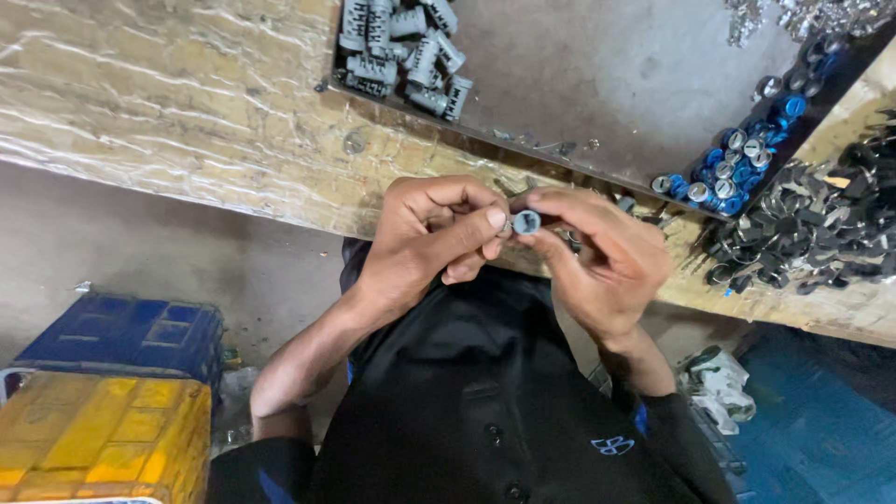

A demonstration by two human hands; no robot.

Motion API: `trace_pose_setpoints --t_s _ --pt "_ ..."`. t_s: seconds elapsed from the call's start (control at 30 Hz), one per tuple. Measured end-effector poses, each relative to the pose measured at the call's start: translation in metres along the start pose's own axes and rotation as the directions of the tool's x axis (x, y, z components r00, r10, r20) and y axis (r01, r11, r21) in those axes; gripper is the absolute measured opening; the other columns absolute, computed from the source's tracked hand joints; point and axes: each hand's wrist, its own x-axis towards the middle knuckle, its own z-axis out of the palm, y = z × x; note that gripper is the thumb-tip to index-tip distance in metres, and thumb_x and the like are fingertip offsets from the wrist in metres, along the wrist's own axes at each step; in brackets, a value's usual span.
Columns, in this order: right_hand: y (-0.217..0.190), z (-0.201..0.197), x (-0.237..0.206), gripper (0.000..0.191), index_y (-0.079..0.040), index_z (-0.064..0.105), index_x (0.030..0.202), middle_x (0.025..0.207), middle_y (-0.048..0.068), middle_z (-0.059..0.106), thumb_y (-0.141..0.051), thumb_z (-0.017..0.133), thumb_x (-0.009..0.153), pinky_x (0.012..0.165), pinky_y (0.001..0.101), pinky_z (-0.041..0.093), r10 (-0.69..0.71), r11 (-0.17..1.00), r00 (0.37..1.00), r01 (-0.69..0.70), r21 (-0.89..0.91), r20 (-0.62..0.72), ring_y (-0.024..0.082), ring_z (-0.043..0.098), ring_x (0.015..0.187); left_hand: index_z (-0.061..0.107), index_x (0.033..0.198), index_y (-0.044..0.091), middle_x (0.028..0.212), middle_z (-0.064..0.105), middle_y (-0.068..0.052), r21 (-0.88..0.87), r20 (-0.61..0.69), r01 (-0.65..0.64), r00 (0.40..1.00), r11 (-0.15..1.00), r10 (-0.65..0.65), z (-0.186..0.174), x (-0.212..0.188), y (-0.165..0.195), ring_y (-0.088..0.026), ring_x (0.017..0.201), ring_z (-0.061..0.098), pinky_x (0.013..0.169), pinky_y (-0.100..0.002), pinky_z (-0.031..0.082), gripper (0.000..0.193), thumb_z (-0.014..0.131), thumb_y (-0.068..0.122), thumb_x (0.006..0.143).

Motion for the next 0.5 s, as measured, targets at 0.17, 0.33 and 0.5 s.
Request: trace_pose_setpoints --t_s 0.17,0.33,0.5 --pt "0.008 0.0 -0.014 0.029 0.003 0.074 0.108 0.103 0.018 0.076 0.004 0.086 0.082 0.057 0.0223 0.043 0.03 0.999 0.997 -0.032 -0.028 -0.072 0.015 0.063 0.07 0.071 0.099 -0.004 0.076 0.063 -0.002 0.055 -0.038 0.088 0.996 0.995 -0.086 0.01 0.001 0.0 -0.002 0.056 0.047 0.047 -0.02 0.034 0.011 0.065 0.004 0.103" --pt "0.011 -0.006 -0.022 0.03 0.002 0.071 0.118 0.112 0.018 0.073 0.006 0.085 0.092 0.074 0.0245 0.058 -0.144 0.989 0.988 0.146 0.036 -0.062 0.019 0.074 0.091 0.073 0.095 -0.002 0.073 0.062 0.002 0.407 -0.083 -0.02 0.995 0.913 0.059 0.018 -0.002 -0.006 0.0 0.061 0.05 0.05 -0.019 0.035 0.012 0.069 0.006 0.103" --pt "0.016 -0.007 -0.033 0.021 0.004 0.073 0.121 0.1 0.017 0.073 0.005 0.072 0.1 0.069 0.0229 0.053 0.06 0.969 0.998 -0.053 0.242 -0.022 0.016 0.068 0.08 0.074 0.095 -0.001 0.072 0.062 0.004 0.372 -0.097 0.01 0.995 0.928 0.028 0.025 -0.006 -0.009 0.001 0.061 0.051 0.051 -0.018 0.035 0.01 0.069 0.005 0.101"
